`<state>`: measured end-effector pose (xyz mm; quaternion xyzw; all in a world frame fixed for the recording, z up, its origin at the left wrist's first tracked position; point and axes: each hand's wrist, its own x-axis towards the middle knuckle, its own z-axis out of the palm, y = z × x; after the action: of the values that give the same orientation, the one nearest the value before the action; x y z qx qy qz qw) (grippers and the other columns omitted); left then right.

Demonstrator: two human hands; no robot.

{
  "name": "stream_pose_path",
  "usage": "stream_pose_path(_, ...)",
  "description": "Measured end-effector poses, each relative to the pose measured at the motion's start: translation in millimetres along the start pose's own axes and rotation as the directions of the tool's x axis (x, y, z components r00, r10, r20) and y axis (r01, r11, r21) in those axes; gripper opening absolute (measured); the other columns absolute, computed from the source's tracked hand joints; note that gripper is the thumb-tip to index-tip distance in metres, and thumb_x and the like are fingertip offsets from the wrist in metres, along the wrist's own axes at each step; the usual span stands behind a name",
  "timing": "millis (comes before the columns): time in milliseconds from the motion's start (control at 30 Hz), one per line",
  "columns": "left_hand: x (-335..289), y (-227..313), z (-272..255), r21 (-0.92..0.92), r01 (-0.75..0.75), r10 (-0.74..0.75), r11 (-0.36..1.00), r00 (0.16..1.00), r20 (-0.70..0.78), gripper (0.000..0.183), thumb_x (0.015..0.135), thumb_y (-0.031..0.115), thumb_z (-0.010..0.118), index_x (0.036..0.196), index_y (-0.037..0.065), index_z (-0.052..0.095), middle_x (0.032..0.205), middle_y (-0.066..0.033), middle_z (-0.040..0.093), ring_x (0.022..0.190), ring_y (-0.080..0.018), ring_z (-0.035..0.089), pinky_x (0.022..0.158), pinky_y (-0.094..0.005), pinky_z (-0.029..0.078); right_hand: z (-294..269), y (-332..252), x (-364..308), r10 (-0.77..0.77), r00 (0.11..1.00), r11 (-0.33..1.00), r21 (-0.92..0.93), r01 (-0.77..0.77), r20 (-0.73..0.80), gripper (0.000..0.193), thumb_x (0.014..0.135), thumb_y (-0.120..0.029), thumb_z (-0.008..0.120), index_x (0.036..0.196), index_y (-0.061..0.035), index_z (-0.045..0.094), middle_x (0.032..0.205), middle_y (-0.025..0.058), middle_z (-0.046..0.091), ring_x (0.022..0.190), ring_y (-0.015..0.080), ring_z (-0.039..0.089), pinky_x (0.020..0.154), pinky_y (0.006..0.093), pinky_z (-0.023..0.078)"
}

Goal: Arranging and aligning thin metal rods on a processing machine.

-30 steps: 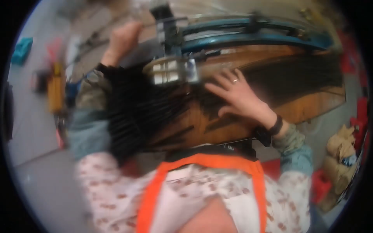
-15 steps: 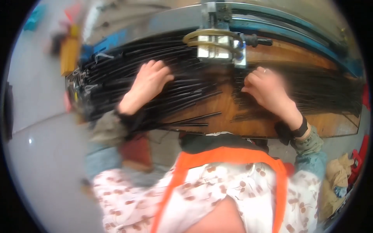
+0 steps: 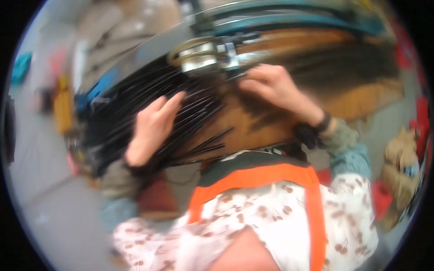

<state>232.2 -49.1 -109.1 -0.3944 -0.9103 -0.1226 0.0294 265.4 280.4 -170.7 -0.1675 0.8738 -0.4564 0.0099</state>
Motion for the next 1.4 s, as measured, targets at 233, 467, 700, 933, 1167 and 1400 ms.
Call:
stream_pose_path(233,26.1,15.6,-1.4,-0.061,-0.057,0.059,0.996,0.998,0.022,0.037,0.085,0.008,0.069,0.122,0.015,0.067,0.069,-0.0048,0.046,0.06,-0.0205,0.054,0.049,-0.0343,0.045,-11.6,-4.0,-11.6,0.058,0.942,0.985,0.175,0.001,-0.33,0.018,0.091,-0.021,0.069,0.098,-0.0041,0.072,0.077,0.0081,0.062,0.071,0.0197,0.059,0.065,0.0307,0.047)
stream_pose_path(467,31.5,14.5,-2.2,-0.018,-0.124,0.123,0.992,0.991,-0.057,0.054,0.086,0.013,0.062,0.138,0.019,0.054,0.078,-0.0039,0.055,0.066,-0.0195,0.06,0.05,-0.0322,0.051,-18.3,-22.5,-21.7,0.246,0.882,0.957,0.245,-0.155,-0.402,0.041,0.102,-0.039,0.052,0.098,-0.0025,0.071,0.077,-0.0015,0.052,0.069,0.0086,0.047,0.062,0.0262,0.037)
stream_pose_path(700,31.5,19.5,-16.2,0.02,-0.122,0.122,0.992,0.993,-0.001,0.052,0.082,0.011,0.064,0.133,0.019,0.057,0.079,-0.0053,0.056,0.069,-0.0205,0.062,0.049,-0.0323,0.05,-42.3,-29.9,-7.2,-0.412,0.89,0.841,-0.458,0.288,-0.196,0.031,0.079,0.001,0.07,0.11,0.0011,0.07,0.079,0.0072,0.061,0.072,0.0212,0.052,0.071,0.0321,0.046)
stream_pose_path(933,68.6,37.8,-8.2,-0.107,-0.276,0.269,0.955,0.96,-0.075,0.039,0.072,0.0,0.062,0.11,0.004,0.059,0.083,-0.0096,0.056,0.074,-0.0271,0.062,0.06,-0.0361,0.054,-54.2,-31.1,-3.9,-0.558,0.811,0.76,-0.5,0.414,-0.177,0.041,0.079,-0.002,0.075,0.119,-0.0022,0.063,0.093,0.0132,0.06,0.082,0.0255,0.059,0.069,0.0352,0.046)
stream_pose_path(1167,71.8,59.9,15.0,-0.161,-0.302,0.255,0.939,0.931,-0.261,0.04,0.072,0.003,0.065,0.111,0.002,0.058,0.081,-0.0092,0.053,0.072,-0.026,0.059,0.058,-0.0366,0.051,-75.6,-34.7,-18.9,-0.581,0.782,0.721,-0.588,0.366,-0.225,0.046,0.068,0.009,0.075,0.113,0.0007,0.067,0.077,0.0107,0.06,0.065,0.0262,0.053,0.055,0.0362,0.043)
stream_pose_path(1400,100.9,65.1,-12.7,0.058,-0.31,0.313,0.949,0.901,-0.3,0.053,0.067,0.004,0.066,0.12,0.01,0.065,0.078,-0.0056,0.051,0.07,-0.022,0.055,0.057,-0.0341,0.05,-98.3,-13.3,-16.3,-0.572,0.775,0.734,-0.589,0.337,-0.268,0.046,0.076,0.006,0.072,0.121,-0.0017,0.065,0.07,0.0092,0.054,0.059,0.0249,0.051,0.051,0.0363,0.04)
